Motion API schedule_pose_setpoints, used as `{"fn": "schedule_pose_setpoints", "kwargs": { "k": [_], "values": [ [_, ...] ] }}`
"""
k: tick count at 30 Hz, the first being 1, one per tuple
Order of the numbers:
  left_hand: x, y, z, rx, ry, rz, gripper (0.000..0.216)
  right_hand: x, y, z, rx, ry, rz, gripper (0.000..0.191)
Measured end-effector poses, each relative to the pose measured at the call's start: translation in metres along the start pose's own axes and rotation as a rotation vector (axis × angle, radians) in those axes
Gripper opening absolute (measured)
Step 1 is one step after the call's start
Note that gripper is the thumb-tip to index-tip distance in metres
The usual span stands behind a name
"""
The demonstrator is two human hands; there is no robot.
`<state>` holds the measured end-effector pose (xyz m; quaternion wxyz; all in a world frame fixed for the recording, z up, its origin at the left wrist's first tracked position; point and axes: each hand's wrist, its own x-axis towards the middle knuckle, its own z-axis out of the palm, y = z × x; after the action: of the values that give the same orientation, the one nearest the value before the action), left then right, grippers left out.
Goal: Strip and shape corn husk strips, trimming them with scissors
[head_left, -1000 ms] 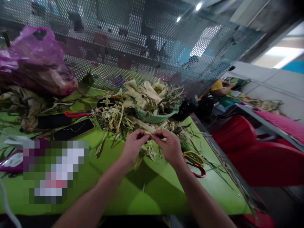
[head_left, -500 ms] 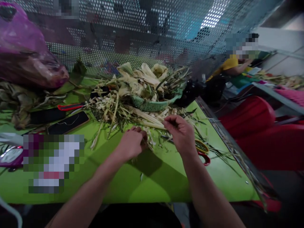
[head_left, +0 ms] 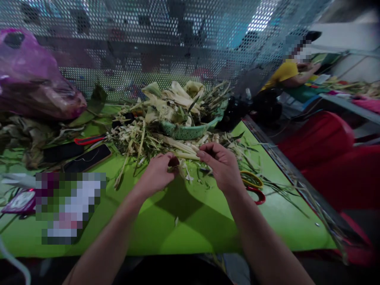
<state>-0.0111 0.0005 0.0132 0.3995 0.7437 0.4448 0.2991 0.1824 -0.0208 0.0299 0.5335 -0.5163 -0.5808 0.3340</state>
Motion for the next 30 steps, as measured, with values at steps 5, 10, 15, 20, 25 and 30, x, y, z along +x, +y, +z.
{"fn": "schedule_pose_setpoints", "kwargs": {
  "k": [5, 10, 15, 20, 25, 30],
  "values": [
    [0.003, 0.000, -0.002, -0.385, -0.028, -0.019, 0.029, 0.000, -0.001, 0.001, 0.032, -0.052, 0.036, 0.016],
    [0.003, -0.001, 0.001, -0.581, -0.063, -0.068, 0.025, -0.003, -0.003, 0.006, -0.040, -0.142, 0.026, 0.015],
    [0.003, 0.003, 0.002, -0.590, -0.052, -0.066, 0.025, -0.005, -0.006, 0.009, -0.119, -0.191, 0.004, 0.013],
    [0.003, 0.005, 0.004, -0.596, -0.031, -0.047, 0.024, -0.005, -0.002, 0.011, -0.182, -0.201, -0.046, 0.011],
    [0.001, 0.006, 0.004, -0.643, -0.068, -0.069, 0.028, -0.005, -0.001, 0.010, -0.216, -0.201, -0.038, 0.013],
    [0.000, 0.008, 0.006, -0.589, -0.002, -0.127, 0.026, -0.006, -0.001, 0.009, -0.277, -0.208, -0.083, 0.012]
  ]
}}
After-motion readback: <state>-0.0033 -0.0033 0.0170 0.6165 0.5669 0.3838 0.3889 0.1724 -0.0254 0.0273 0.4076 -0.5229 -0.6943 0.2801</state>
